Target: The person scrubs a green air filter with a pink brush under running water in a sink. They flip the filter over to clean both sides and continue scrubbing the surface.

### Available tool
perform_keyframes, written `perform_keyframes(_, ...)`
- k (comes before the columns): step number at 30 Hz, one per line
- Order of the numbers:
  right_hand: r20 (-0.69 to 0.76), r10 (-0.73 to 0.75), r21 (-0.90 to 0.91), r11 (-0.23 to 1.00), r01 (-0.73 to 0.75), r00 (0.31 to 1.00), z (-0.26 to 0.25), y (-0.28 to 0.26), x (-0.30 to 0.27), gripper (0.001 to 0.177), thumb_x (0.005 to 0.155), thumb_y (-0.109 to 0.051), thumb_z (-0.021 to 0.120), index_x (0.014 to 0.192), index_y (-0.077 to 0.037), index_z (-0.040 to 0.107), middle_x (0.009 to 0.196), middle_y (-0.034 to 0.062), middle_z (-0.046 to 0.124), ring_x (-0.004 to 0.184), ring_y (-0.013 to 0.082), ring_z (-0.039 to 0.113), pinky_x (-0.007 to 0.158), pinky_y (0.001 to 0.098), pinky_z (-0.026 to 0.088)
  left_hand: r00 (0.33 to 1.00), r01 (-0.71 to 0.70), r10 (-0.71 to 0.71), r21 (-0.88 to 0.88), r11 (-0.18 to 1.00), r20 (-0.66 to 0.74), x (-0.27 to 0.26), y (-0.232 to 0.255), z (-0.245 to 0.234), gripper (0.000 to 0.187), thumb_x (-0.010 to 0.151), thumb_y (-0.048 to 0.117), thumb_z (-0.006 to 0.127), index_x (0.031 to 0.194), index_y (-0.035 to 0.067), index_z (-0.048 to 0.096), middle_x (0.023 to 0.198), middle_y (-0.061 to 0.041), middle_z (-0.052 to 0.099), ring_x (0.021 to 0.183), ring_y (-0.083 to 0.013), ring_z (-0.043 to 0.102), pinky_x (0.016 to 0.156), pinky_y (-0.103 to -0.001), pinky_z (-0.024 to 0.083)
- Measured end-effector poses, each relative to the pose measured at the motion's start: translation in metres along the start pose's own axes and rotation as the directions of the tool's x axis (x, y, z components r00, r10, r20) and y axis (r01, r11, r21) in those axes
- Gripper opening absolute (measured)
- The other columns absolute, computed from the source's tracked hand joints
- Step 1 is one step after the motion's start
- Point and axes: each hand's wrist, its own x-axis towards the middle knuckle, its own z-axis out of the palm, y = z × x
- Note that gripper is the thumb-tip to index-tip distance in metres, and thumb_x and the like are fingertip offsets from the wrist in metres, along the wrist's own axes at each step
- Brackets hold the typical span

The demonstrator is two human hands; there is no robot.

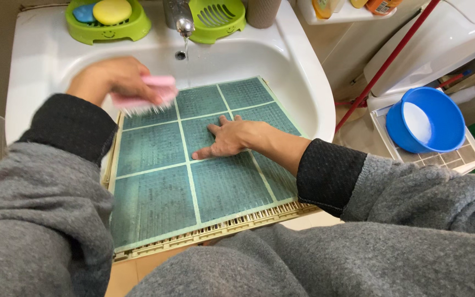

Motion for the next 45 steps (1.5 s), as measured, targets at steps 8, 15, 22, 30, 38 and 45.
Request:
perform_keyframes(8,0.005,-0.023,0.006,1.0,0.023,1.0,0.002,0.002,0.002,0.125,0.069,-0.095,0.044,0.163,-0.015,0.02,0.167,0.0277,0.004,0.152,0.0531,0.002,0.123,0.0665,0.01,0.995,0.039,-0.033,0.064,0.997,-0.092,0.028,-0.035,0.056,0.068,0.066,0.057,0.089,0.117,0.015,0.077,0.106,-0.014,0.077,0.096,-0.0352,0.074,0.085,-0.046,0.056)
perform_keyframes(15,0.005,-0.021,0.007,1.0,0.021,1.0,0.005,0.004,0.007,0.128,0.067,-0.096,0.043,0.162,-0.013,0.019,0.166,0.0286,0.003,0.152,0.0532,0.001,0.122,0.067,0.011,0.949,0.228,-0.205,0.075,0.971,-0.241,0.056,-0.041,0.05,0.065,0.065,0.064,0.088,0.111,0.019,0.078,0.104,-0.009,0.077,0.099,-0.0326,0.072,0.082,-0.047,0.057)
perform_keyframes(22,0.001,-0.051,-0.012,0.999,0.051,0.999,0.003,0.003,0.007,0.129,0.068,-0.096,0.044,0.162,-0.011,0.02,0.166,0.0312,0.006,0.152,0.0535,0.003,0.123,0.0653,0.01,0.983,0.074,-0.051,0.126,0.989,-0.178,0.047,0.024,0.044,0.061,0.067,0.062,0.089,0.111,0.022,0.078,0.104,-0.007,0.078,0.094,-0.0284,0.075,0.083,-0.043,0.056)
perform_keyframes(30,0.015,-0.018,-0.005,1.0,0.018,1.0,0.004,0.003,0.008,0.127,0.068,-0.094,0.044,0.162,-0.013,0.019,0.166,0.0291,0.004,0.151,0.0547,0.002,0.121,0.0686,0.012,0.913,0.181,-0.147,0.054,0.982,-0.38,0.06,-0.008,0.039,0.032,0.075,0.041,0.086,0.094,0.015,0.088,0.102,0.001,0.083,0.1,-0.0252,0.073,0.086,-0.042,0.052)
perform_keyframes(38,0.02,-0.031,-0.002,1.0,0.031,0.999,0.005,0.004,0.009,0.127,0.068,-0.095,0.043,0.162,-0.012,0.02,0.166,0.0304,0.004,0.151,0.0541,0.001,0.122,0.0673,0.01,0.984,0.162,-0.151,0.119,0.98,-0.1,0.066,-0.01,0.044,0.068,0.064,0.061,0.092,0.102,0.006,0.08,0.103,-0.016,0.078,0.094,-0.0347,0.075,0.084,-0.046,0.056)
perform_keyframes(45,0.022,-0.036,-0.001,0.999,0.036,0.999,0.006,0.003,0.011,0.126,0.069,-0.094,0.043,0.161,-0.011,0.021,0.165,0.03,0.006,0.153,0.0521,-0.001,0.122,0.0683,0.007,0.902,0.365,-0.316,0.129,0.922,-0.295,0.04,-0.061,0.046,0.068,0.059,0.06,0.092,0.103,0.009,0.083,0.101,-0.014,0.08,0.095,-0.0307,0.076,0.084,-0.044,0.06)
